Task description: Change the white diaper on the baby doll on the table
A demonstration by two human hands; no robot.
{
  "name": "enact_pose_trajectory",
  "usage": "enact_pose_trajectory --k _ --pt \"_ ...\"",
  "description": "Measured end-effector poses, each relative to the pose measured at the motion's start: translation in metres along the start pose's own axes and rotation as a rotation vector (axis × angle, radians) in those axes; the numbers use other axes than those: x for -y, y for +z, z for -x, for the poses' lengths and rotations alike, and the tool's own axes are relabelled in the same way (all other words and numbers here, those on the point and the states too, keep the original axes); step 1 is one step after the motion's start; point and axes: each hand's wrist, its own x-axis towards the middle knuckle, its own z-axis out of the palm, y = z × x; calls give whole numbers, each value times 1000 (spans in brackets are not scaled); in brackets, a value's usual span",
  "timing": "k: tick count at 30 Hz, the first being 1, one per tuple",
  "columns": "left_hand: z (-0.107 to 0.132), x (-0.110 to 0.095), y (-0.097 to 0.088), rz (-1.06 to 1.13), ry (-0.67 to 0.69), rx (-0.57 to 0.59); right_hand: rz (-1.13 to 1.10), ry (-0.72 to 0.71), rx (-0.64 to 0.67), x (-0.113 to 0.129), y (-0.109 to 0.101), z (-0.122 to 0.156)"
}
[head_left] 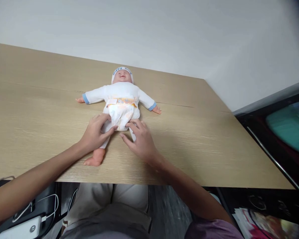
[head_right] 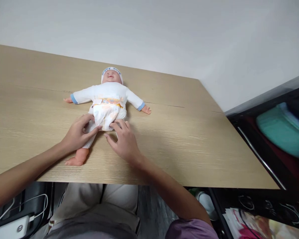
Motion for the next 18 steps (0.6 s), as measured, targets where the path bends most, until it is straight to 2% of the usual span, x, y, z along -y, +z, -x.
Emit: enact_pose_trajectory --k 8,18 --pt "9 4 8 93 -110 -141 -25 9 30 0 -1 -1" --pt "6 8 8 77 46 -127 -83 37 -17 -1 3 -2"
